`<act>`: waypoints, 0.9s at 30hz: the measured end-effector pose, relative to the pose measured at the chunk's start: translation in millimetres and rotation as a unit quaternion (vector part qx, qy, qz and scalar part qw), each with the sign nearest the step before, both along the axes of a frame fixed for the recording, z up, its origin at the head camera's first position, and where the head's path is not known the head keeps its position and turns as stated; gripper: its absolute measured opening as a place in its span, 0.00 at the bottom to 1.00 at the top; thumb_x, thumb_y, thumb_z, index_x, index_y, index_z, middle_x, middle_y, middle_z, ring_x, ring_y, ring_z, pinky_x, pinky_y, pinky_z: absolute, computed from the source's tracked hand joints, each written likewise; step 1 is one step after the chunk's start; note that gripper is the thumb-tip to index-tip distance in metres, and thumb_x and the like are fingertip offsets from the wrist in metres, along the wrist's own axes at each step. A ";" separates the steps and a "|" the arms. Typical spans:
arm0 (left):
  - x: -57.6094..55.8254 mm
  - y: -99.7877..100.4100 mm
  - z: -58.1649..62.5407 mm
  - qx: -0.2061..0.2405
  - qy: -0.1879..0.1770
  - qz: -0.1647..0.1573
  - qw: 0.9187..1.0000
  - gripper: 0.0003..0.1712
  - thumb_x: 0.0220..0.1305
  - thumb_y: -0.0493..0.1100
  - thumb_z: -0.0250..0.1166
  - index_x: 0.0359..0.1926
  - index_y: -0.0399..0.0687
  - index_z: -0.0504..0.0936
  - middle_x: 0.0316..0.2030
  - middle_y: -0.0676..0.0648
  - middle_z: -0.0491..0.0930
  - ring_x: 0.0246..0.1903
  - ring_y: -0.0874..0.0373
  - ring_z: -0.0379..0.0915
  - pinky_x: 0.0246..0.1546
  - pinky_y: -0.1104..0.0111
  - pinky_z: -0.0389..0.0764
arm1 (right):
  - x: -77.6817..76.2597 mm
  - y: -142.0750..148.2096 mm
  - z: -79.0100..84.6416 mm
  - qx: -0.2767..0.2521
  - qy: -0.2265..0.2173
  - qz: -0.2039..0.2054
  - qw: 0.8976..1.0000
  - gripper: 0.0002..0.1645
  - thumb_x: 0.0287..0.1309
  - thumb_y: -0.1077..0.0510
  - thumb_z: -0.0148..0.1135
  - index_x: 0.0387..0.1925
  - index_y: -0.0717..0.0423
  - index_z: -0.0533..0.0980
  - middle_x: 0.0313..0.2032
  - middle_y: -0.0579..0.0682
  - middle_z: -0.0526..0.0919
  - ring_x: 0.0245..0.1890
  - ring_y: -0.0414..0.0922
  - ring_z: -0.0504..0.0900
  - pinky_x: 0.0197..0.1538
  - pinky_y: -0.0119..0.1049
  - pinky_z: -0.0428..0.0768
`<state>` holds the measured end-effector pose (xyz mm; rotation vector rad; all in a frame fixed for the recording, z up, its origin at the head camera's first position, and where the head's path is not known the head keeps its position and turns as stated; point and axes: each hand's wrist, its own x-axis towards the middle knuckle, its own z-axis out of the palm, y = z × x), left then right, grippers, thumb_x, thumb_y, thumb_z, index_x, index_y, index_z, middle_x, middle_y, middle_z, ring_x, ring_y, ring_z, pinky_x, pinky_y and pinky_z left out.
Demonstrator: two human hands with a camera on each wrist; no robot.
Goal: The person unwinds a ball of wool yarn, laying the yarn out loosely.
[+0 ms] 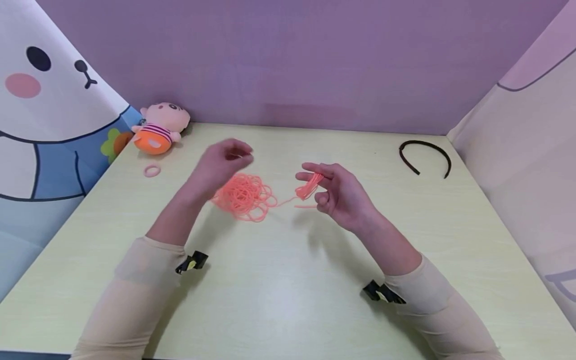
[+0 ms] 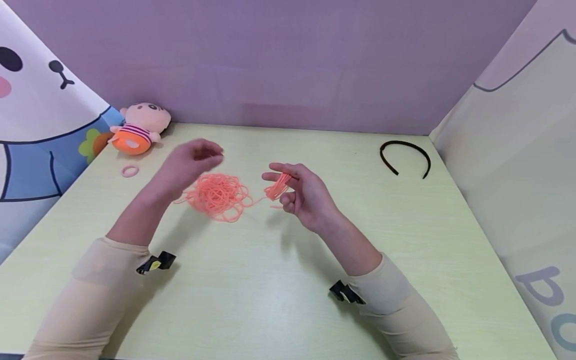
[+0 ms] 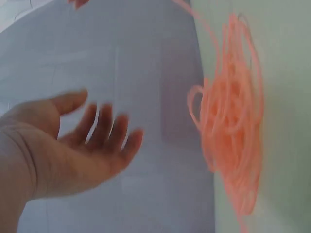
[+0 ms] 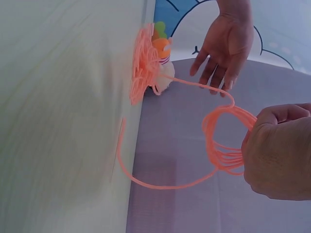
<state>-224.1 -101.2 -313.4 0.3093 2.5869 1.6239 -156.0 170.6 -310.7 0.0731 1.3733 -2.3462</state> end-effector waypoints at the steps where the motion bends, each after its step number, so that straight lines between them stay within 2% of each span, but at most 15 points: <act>1: 1.8 4.6 -2.0 -0.005 -0.020 -0.033 0.999 0.15 0.73 0.42 0.63 0.56 0.42 0.79 0.50 0.42 0.79 0.50 0.47 0.75 0.52 0.53 0.77 | 0.1 0.0 0.1 0.000 0.000 0.001 1.000 0.24 0.77 0.53 0.43 0.65 0.58 0.72 0.53 0.53 0.81 0.13 0.37 0.69 0.19 0.25 0.64; 3: 5.4 14.4 -6.6 -0.010 -0.052 -0.093 0.994 0.15 0.72 0.44 0.64 0.55 0.43 0.80 0.49 0.42 0.80 0.51 0.44 0.75 0.54 0.50 0.77 | 0.1 0.0 0.1 0.002 0.000 0.002 1.000 0.24 0.77 0.52 0.43 0.65 0.58 0.71 0.54 0.54 0.81 0.13 0.37 0.69 0.19 0.25 0.64; 6: 10.9 27.2 -13.4 -0.010 -0.082 -0.160 0.984 0.15 0.71 0.46 0.66 0.54 0.45 0.81 0.49 0.44 0.80 0.53 0.40 0.74 0.57 0.48 0.75 | 0.8 0.3 0.8 0.002 0.000 0.004 1.000 0.25 0.77 0.52 0.43 0.67 0.59 0.69 0.55 0.54 0.79 0.14 0.37 0.69 0.20 0.25 0.65; 10: 17.3 37.4 -20.9 -0.006 -0.089 -0.211 0.973 0.17 0.69 0.48 0.67 0.54 0.45 0.83 0.49 0.46 0.82 0.52 0.46 0.76 0.58 0.50 0.75 | 1.7 0.3 1.9 -0.002 0.001 0.006 1.000 0.25 0.77 0.52 0.43 0.66 0.59 0.70 0.56 0.55 0.79 0.14 0.37 0.70 0.21 0.25 0.67; 13: 20.5 42.2 -24.6 -0.006 -0.094 -0.230 0.969 0.17 0.69 0.49 0.68 0.53 0.46 0.84 0.48 0.46 0.84 0.52 0.47 0.78 0.57 0.52 0.76 | 2.0 0.3 2.5 -0.006 0.003 0.008 1.000 0.25 0.77 0.52 0.43 0.67 0.59 0.69 0.54 0.54 0.80 0.14 0.38 0.70 0.21 0.25 0.67; 16: 22.9 45.6 -26.3 0.000 -0.110 -0.242 0.964 0.14 0.68 0.47 0.69 0.51 0.46 0.85 0.46 0.45 0.85 0.52 0.44 0.79 0.58 0.52 0.76 | 2.4 0.8 2.7 -0.007 0.005 0.011 1.000 0.28 0.77 0.52 0.43 0.70 0.61 0.66 0.54 0.54 0.80 0.14 0.38 0.70 0.21 0.24 0.67; 20: 24.0 46.2 -27.5 0.001 -0.116 -0.256 0.960 0.09 0.69 0.43 0.67 0.46 0.43 0.85 0.38 0.43 0.85 0.45 0.45 0.81 0.56 0.51 0.76 | 2.5 1.2 2.7 -0.006 0.005 0.013 1.000 0.28 0.77 0.52 0.43 0.71 0.61 0.65 0.54 0.54 0.79 0.14 0.37 0.70 0.21 0.24 0.67; 23: 22.8 44.8 -27.6 -0.011 -0.108 -0.257 0.960 0.07 0.70 0.42 0.66 0.44 0.43 0.85 0.36 0.41 0.84 0.41 0.47 0.80 0.54 0.52 0.77 | 2.4 1.4 2.7 -0.005 0.005 0.011 1.000 0.26 0.77 0.51 0.43 0.67 0.59 0.69 0.54 0.53 0.79 0.14 0.37 0.70 0.21 0.24 0.67; 27: 18.8 39.3 -26.8 -0.014 -0.107 -0.239 0.965 0.07 0.71 0.41 0.65 0.44 0.42 0.84 0.39 0.35 0.83 0.43 0.42 0.80 0.53 0.51 0.78 | 2.5 1.6 2.7 -0.005 0.005 0.007 1.000 0.24 0.77 0.52 0.44 0.64 0.58 0.71 0.53 0.53 0.80 0.14 0.38 0.69 0.21 0.25 0.66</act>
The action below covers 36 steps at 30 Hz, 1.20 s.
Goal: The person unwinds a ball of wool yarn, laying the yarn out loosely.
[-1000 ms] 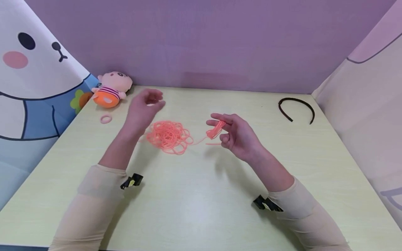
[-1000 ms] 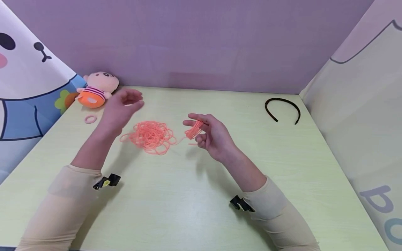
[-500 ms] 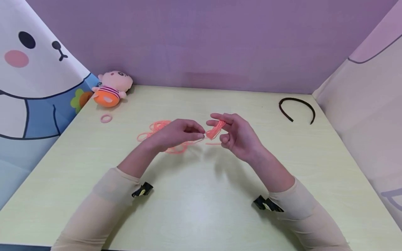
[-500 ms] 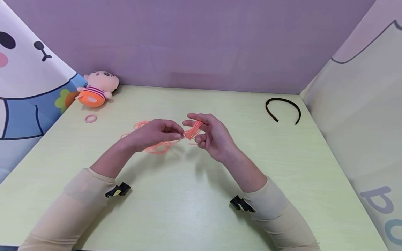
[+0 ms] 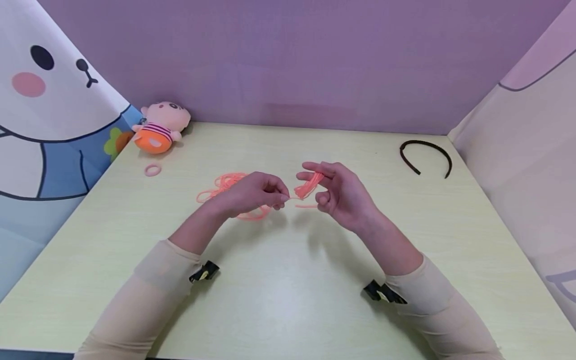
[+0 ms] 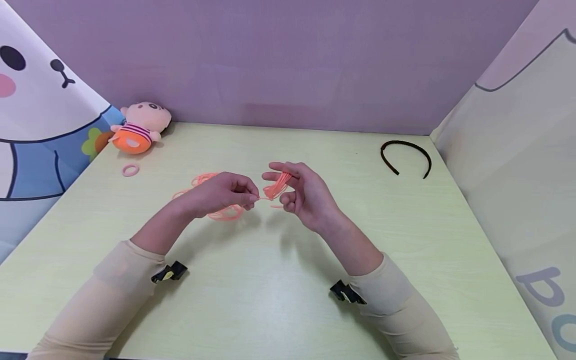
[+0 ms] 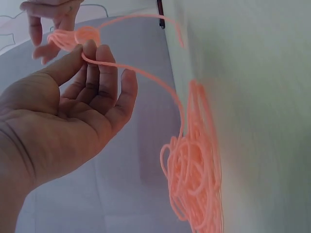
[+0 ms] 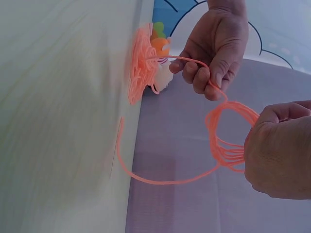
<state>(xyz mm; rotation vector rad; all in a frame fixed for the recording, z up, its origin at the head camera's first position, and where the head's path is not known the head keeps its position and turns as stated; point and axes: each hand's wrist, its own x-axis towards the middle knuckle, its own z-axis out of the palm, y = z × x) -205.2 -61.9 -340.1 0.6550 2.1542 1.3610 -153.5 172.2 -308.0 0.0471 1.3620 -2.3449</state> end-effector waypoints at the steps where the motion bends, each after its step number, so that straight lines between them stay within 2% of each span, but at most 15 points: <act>1: -1.4 -1.8 0.4 0.002 -0.001 0.007 1.000 0.07 0.71 0.41 0.64 0.44 0.42 0.84 0.40 0.34 0.82 0.44 0.40 0.79 0.53 0.50 0.78 | 0.1 0.1 0.1 -0.001 0.000 0.000 1.000 0.24 0.77 0.52 0.44 0.65 0.59 0.71 0.52 0.53 0.81 0.14 0.38 0.68 0.21 0.25 0.66; 4: -6.1 -7.9 1.1 0.008 -0.009 0.032 0.999 0.07 0.72 0.40 0.63 0.45 0.40 0.82 0.40 0.32 0.81 0.44 0.38 0.78 0.53 0.48 0.78 | 0.3 0.6 0.4 -0.003 -0.003 -0.002 1.000 0.24 0.77 0.52 0.44 0.65 0.59 0.71 0.52 0.53 0.81 0.15 0.38 0.67 0.21 0.25 0.65; 10: -17.2 -18.7 1.2 -0.005 0.004 0.093 0.996 0.09 0.73 0.39 0.62 0.48 0.36 0.79 0.38 0.39 0.80 0.43 0.38 0.76 0.49 0.49 0.78 | 0.1 1.1 0.6 0.000 -0.002 -0.002 1.000 0.24 0.77 0.51 0.44 0.64 0.58 0.72 0.54 0.53 0.80 0.14 0.38 0.68 0.21 0.25 0.66; 15: -22.7 -26.9 4.8 0.005 0.024 0.150 0.988 0.12 0.75 0.39 0.59 0.51 0.34 0.77 0.39 0.40 0.78 0.41 0.44 0.75 0.48 0.52 0.78 | -0.4 0.9 0.5 -0.002 -0.003 -0.003 1.000 0.23 0.77 0.51 0.44 0.63 0.58 0.73 0.51 0.53 0.81 0.14 0.38 0.68 0.21 0.26 0.65; 19: -26.0 -34.0 9.3 0.036 0.040 0.196 0.979 0.13 0.77 0.39 0.57 0.53 0.32 0.75 0.40 0.39 0.77 0.42 0.46 0.75 0.51 0.54 0.79 | -1.1 0.5 0.5 -0.002 0.000 -0.002 1.000 0.23 0.77 0.52 0.45 0.63 0.58 0.73 0.51 0.53 0.81 0.14 0.39 0.68 0.21 0.26 0.65; 22: -26.9 -39.5 14.1 0.061 0.046 0.236 0.969 0.13 0.77 0.39 0.57 0.53 0.33 0.75 0.39 0.41 0.77 0.41 0.48 0.76 0.49 0.59 0.81 | -1.4 0.5 0.3 -0.002 0.002 -0.003 1.000 0.23 0.77 0.52 0.44 0.63 0.58 0.72 0.52 0.53 0.81 0.14 0.39 0.68 0.21 0.25 0.66; 26: -28.9 -47.0 19.1 0.093 0.055 0.291 0.951 0.13 0.77 0.39 0.57 0.52 0.32 0.75 0.37 0.44 0.76 0.36 0.54 0.75 0.44 0.65 0.82 | -1.9 0.1 -0.2 -0.001 0.002 -0.004 1.000 0.23 0.77 0.52 0.44 0.62 0.58 0.73 0.51 0.53 0.81 0.14 0.39 0.68 0.20 0.26 0.65; 31: -32.1 -56.2 23.3 0.131 0.066 0.354 0.924 0.09 0.76 0.39 0.57 0.50 0.36 0.75 0.35 0.47 0.76 0.35 0.59 0.76 0.42 0.69 0.82 | -2.3 -1.4 -0.2 0.000 -0.001 -0.009 1.000 0.21 0.76 0.53 0.45 0.60 0.58 0.75 0.51 0.53 0.83 0.14 0.39 0.67 0.20 0.25 0.64; 36: -33.3 -64.0 27.5 0.166 0.064 0.408 0.896 0.04 0.77 0.40 0.57 0.46 0.43 0.75 0.36 0.48 0.75 0.36 0.59 0.76 0.41 0.72 0.81 | -2.8 -2.0 0.4 0.010 0.003 -0.014 1.000 0.21 0.77 0.53 0.44 0.60 0.58 0.75 0.57 0.54 0.82 0.14 0.40 0.69 0.20 0.25 0.66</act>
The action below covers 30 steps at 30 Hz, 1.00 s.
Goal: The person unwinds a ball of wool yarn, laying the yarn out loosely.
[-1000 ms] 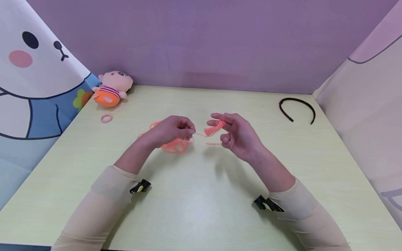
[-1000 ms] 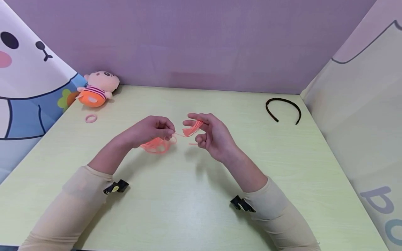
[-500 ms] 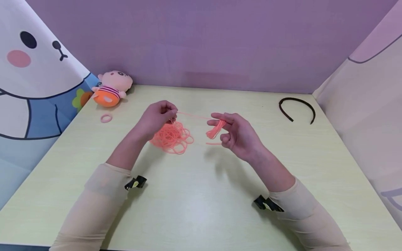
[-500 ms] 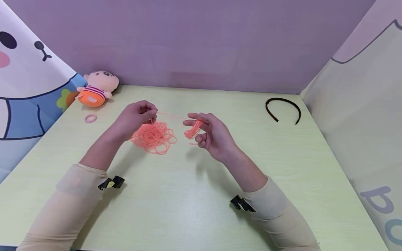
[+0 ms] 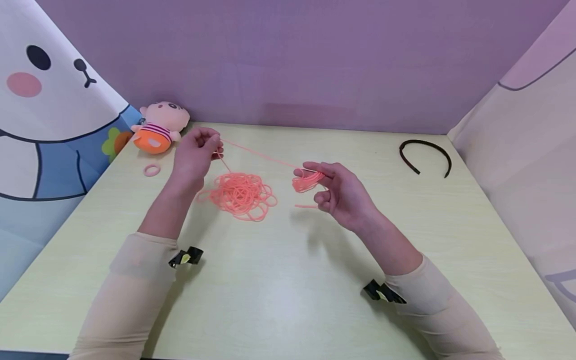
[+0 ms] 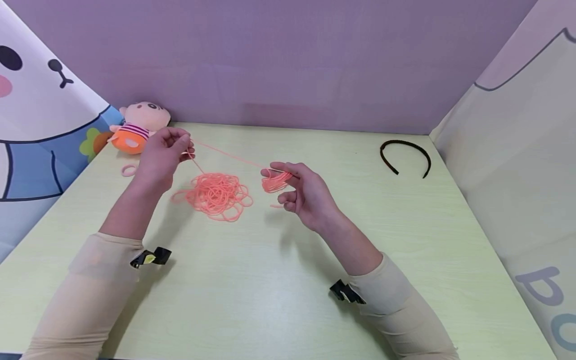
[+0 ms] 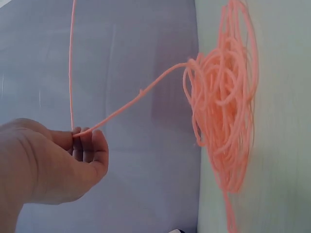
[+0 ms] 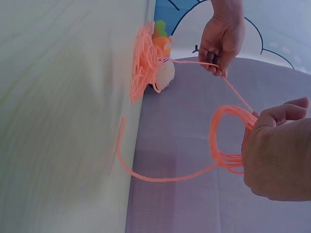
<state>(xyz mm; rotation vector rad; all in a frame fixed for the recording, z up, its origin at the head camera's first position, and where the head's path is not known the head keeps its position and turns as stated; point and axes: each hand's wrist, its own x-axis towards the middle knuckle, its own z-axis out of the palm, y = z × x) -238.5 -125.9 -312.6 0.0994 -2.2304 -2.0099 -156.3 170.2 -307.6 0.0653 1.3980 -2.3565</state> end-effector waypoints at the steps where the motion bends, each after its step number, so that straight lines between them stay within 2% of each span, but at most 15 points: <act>1: 0.1 -1.3 0.7 0.008 0.000 0.009 1.000 0.04 0.76 0.40 0.57 0.46 0.44 0.75 0.36 0.48 0.75 0.35 0.59 0.75 0.40 0.72 0.81 | -0.3 0.0 0.0 0.003 0.001 -0.001 1.000 0.21 0.77 0.53 0.44 0.60 0.58 0.75 0.59 0.54 0.81 0.14 0.40 0.69 0.20 0.25 0.67; 5: 0.1 -4.6 1.6 0.018 0.000 0.031 0.999 0.03 0.76 0.40 0.58 0.45 0.45 0.76 0.36 0.47 0.75 0.35 0.59 0.75 0.39 0.72 0.81 | -1.0 -0.2 0.1 0.004 -0.001 -0.005 1.000 0.21 0.76 0.54 0.45 0.60 0.58 0.75 0.61 0.56 0.79 0.14 0.41 0.71 0.20 0.25 0.69; 7: -0.1 -4.8 0.8 0.001 -0.004 0.027 1.000 0.04 0.76 0.40 0.58 0.47 0.44 0.76 0.38 0.48 0.76 0.37 0.59 0.76 0.39 0.72 0.80 | -1.0 -0.2 0.0 0.004 -0.002 -0.004 1.000 0.22 0.76 0.54 0.44 0.61 0.58 0.74 0.62 0.56 0.79 0.14 0.41 0.71 0.20 0.25 0.70; 9: -0.3 -3.3 -0.6 -0.035 -0.014 0.015 0.999 0.08 0.76 0.41 0.58 0.51 0.43 0.76 0.41 0.48 0.76 0.40 0.59 0.74 0.41 0.71 0.78 | -0.7 -0.2 0.1 0.003 -0.003 -0.002 1.000 0.22 0.76 0.54 0.44 0.62 0.58 0.74 0.62 0.56 0.78 0.14 0.41 0.71 0.21 0.25 0.69; 13: 1.7 6.4 -3.5 -0.104 -0.017 -0.028 0.994 0.17 0.75 0.41 0.60 0.59 0.38 0.74 0.50 0.44 0.76 0.48 0.56 0.72 0.48 0.67 0.74 | 0.1 -0.1 0.7 -0.002 -0.003 0.002 1.000 0.22 0.76 0.54 0.44 0.62 0.59 0.74 0.61 0.56 0.79 0.14 0.41 0.70 0.20 0.25 0.69; 16: 6.1 17.4 -5.3 -0.128 -0.021 -0.104 0.986 0.18 0.74 0.40 0.60 0.60 0.36 0.74 0.53 0.41 0.76 0.52 0.50 0.73 0.54 0.59 0.75 | 0.6 -0.1 1.2 -0.004 -0.002 0.007 1.000 0.22 0.76 0.54 0.44 0.62 0.59 0.74 0.61 0.57 0.79 0.15 0.41 0.69 0.20 0.25 0.68; 17: 8.0 21.6 -5.9 -0.135 -0.028 -0.140 0.981 0.18 0.74 0.40 0.61 0.60 0.37 0.74 0.54 0.40 0.76 0.54 0.48 0.73 0.55 0.56 0.75 | 0.7 -0.1 1.4 -0.004 -0.002 0.009 1.000 0.22 0.76 0.53 0.44 0.62 0.59 0.74 0.61 0.56 0.79 0.15 0.41 0.69 0.20 0.25 0.67; 19: 12.0 29.8 -7.8 -0.145 -0.045 -0.219 0.964 0.18 0.74 0.41 0.62 0.59 0.38 0.75 0.54 0.40 0.77 0.55 0.44 0.74 0.57 0.52 0.75 | 0.9 -0.2 1.8 -0.002 -0.002 0.013 1.000 0.23 0.76 0.53 0.44 0.63 0.58 0.73 0.60 0.56 0.79 0.15 0.41 0.69 0.20 0.25 0.67; 22: 19.3 41.7 -11.4 -0.162 -0.068 -0.326 0.929 0.19 0.72 0.44 0.64 0.59 0.43 0.77 0.55 0.42 0.78 0.56 0.45 0.75 0.59 0.49 0.74 | 1.1 -0.3 2.3 0.001 0.000 0.016 1.000 0.23 0.77 0.53 0.43 0.64 0.59 0.72 0.60 0.56 0.80 0.14 0.41 0.70 0.20 0.25 0.67; 24: 24.3 48.5 -14.6 -0.169 -0.074 -0.377 0.908 0.19 0.71 0.46 0.65 0.59 0.45 0.79 0.55 0.44 0.80 0.56 0.48 0.76 0.60 0.51 0.74 | 1.3 -0.3 2.3 -0.001 0.000 0.020 1.000 0.24 0.77 0.52 0.43 0.64 0.59 0.71 0.60 0.56 0.80 0.14 0.41 0.71 0.21 0.25 0.68; 26: 28.7 54.3 -17.6 -0.175 -0.071 -0.410 0.892 0.18 0.71 0.47 0.66 0.58 0.47 0.81 0.54 0.46 0.82 0.55 0.51 0.77 0.60 0.53 0.75 | 1.4 -0.2 2.2 -0.004 0.001 0.023 1.000 0.24 0.77 0.52 0.43 0.65 0.59 0.71 0.59 0.56 0.80 0.14 0.41 0.72 0.21 0.25 0.69; 27: 30.4 56.9 -19.1 -0.175 -0.070 -0.422 0.887 0.17 0.70 0.47 0.66 0.56 0.46 0.82 0.52 0.46 0.83 0.54 0.52 0.77 0.59 0.54 0.75 | 1.3 -0.2 2.0 -0.005 0.001 0.024 1.000 0.24 0.77 0.52 0.42 0.65 0.59 0.71 0.59 0.56 0.80 0.14 0.40 0.72 0.21 0.25 0.69; 30: 33.8 62.1 -22.3 -0.175 -0.070 -0.435 0.881 0.13 0.70 0.44 0.67 0.51 0.43 0.84 0.47 0.43 0.85 0.51 0.49 0.80 0.58 0.53 0.75 | 1.3 -0.1 1.7 -0.008 0.001 0.026 1.000 0.24 0.77 0.52 0.42 0.65 0.59 0.71 0.58 0.56 0.80 0.14 0.40 0.73 0.21 0.25 0.70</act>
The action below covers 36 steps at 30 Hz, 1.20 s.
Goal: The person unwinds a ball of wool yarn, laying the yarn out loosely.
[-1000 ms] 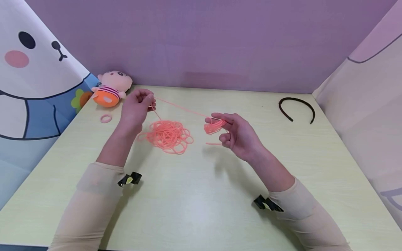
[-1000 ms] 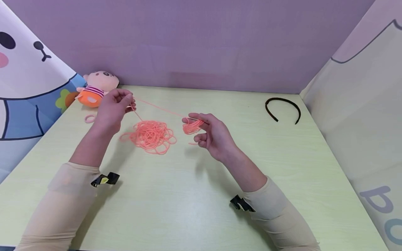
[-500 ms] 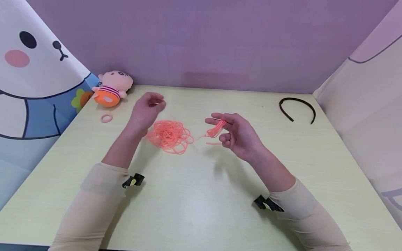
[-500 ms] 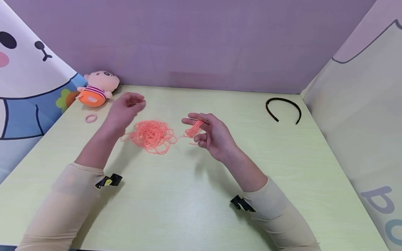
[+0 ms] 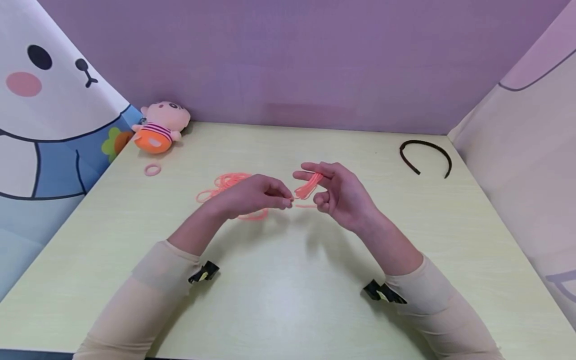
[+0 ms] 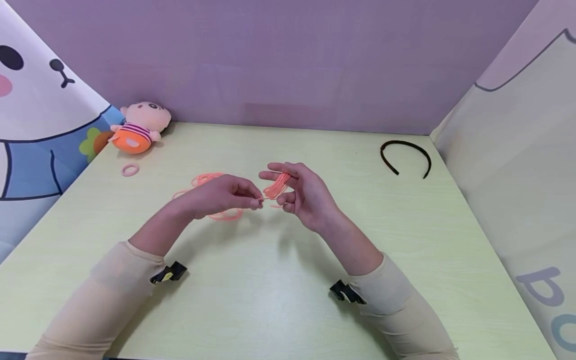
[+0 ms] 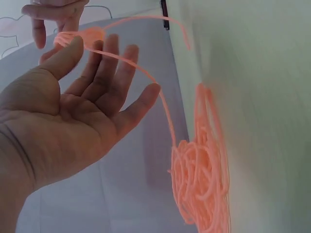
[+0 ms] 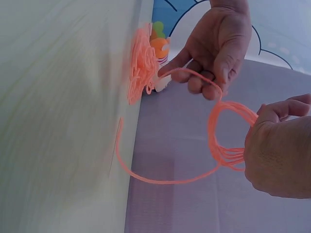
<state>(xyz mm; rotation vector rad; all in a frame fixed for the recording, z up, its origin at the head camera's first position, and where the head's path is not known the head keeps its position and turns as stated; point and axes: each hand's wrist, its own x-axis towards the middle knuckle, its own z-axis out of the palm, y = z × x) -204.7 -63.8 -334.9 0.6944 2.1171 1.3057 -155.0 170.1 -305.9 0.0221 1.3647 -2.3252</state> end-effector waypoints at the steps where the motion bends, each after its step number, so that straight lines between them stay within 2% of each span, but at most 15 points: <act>1: 0.7 1.2 -0.5 -0.001 -0.001 0.001 1.000 0.12 0.70 0.44 0.67 0.49 0.42 0.85 0.45 0.41 0.85 0.49 0.47 0.80 0.58 0.52 0.75 | 0.0 0.1 0.0 0.000 0.000 -0.001 1.000 0.24 0.77 0.52 0.43 0.64 0.59 0.71 0.58 0.56 0.80 0.14 0.40 0.73 0.21 0.25 0.70; 5: 1.4 1.6 -1.4 0.000 -0.008 0.015 1.000 0.08 0.70 0.41 0.66 0.44 0.40 0.84 0.42 0.35 0.84 0.47 0.41 0.80 0.58 0.47 0.74 | 0.5 0.3 0.0 -0.001 0.000 -0.002 1.000 0.23 0.77 0.53 0.43 0.64 0.59 0.72 0.58 0.56 0.80 0.14 0.40 0.72 0.21 0.25 0.69; 8: -0.5 -1.4 -1.3 -0.005 -0.004 0.034 0.999 0.08 0.71 0.41 0.65 0.44 0.40 0.84 0.42 0.36 0.84 0.46 0.42 0.81 0.58 0.48 0.75 | 0.9 0.7 0.1 0.000 -0.001 -0.004 1.000 0.24 0.77 0.53 0.44 0.64 0.59 0.72 0.59 0.56 0.79 0.14 0.40 0.72 0.21 0.25 0.68; 15: -11.9 -15.8 -1.3 -0.027 0.004 0.101 0.994 0.09 0.71 0.41 0.64 0.45 0.38 0.82 0.42 0.37 0.83 0.46 0.42 0.80 0.55 0.50 0.77 | 1.3 1.1 0.4 0.003 -0.002 -0.004 1.000 0.26 0.77 0.52 0.44 0.68 0.59 0.69 0.59 0.56 0.79 0.15 0.40 0.70 0.21 0.25 0.66; 23: -23.3 -34.6 4.7 -0.045 0.030 0.167 0.984 0.11 0.73 0.41 0.63 0.48 0.38 0.81 0.46 0.36 0.82 0.47 0.43 0.79 0.51 0.51 0.78 | 1.1 0.5 -0.1 0.003 0.001 -0.006 1.000 0.23 0.77 0.52 0.43 0.62 0.59 0.73 0.53 0.54 0.83 0.14 0.40 0.71 0.20 0.25 0.68; 28: -26.4 -41.9 10.2 -0.034 0.038 0.208 0.977 0.13 0.75 0.43 0.60 0.51 0.37 0.79 0.50 0.35 0.81 0.50 0.42 0.77 0.53 0.51 0.77 | 0.4 0.7 -1.2 0.003 0.001 -0.008 1.000 0.22 0.77 0.52 0.44 0.61 0.58 0.75 0.53 0.54 0.83 0.14 0.40 0.69 0.20 0.26 0.66; 33: -27.9 -47.4 14.9 -0.004 0.056 0.235 0.970 0.12 0.76 0.42 0.59 0.51 0.37 0.79 0.47 0.39 0.82 0.49 0.43 0.78 0.55 0.51 0.77 | -0.3 1.0 -2.3 0.012 0.004 -0.017 1.000 0.22 0.76 0.53 0.44 0.61 0.58 0.76 0.56 0.54 0.82 0.15 0.41 0.67 0.20 0.26 0.64; 36: -28.9 -51.1 17.4 0.010 0.068 0.255 0.965 0.12 0.76 0.41 0.58 0.50 0.37 0.79 0.44 0.40 0.82 0.46 0.47 0.79 0.53 0.55 0.78 | -0.9 0.9 -2.5 0.021 0.006 -0.021 1.000 0.23 0.76 0.53 0.44 0.61 0.57 0.76 0.57 0.53 0.81 0.15 0.41 0.68 0.20 0.25 0.66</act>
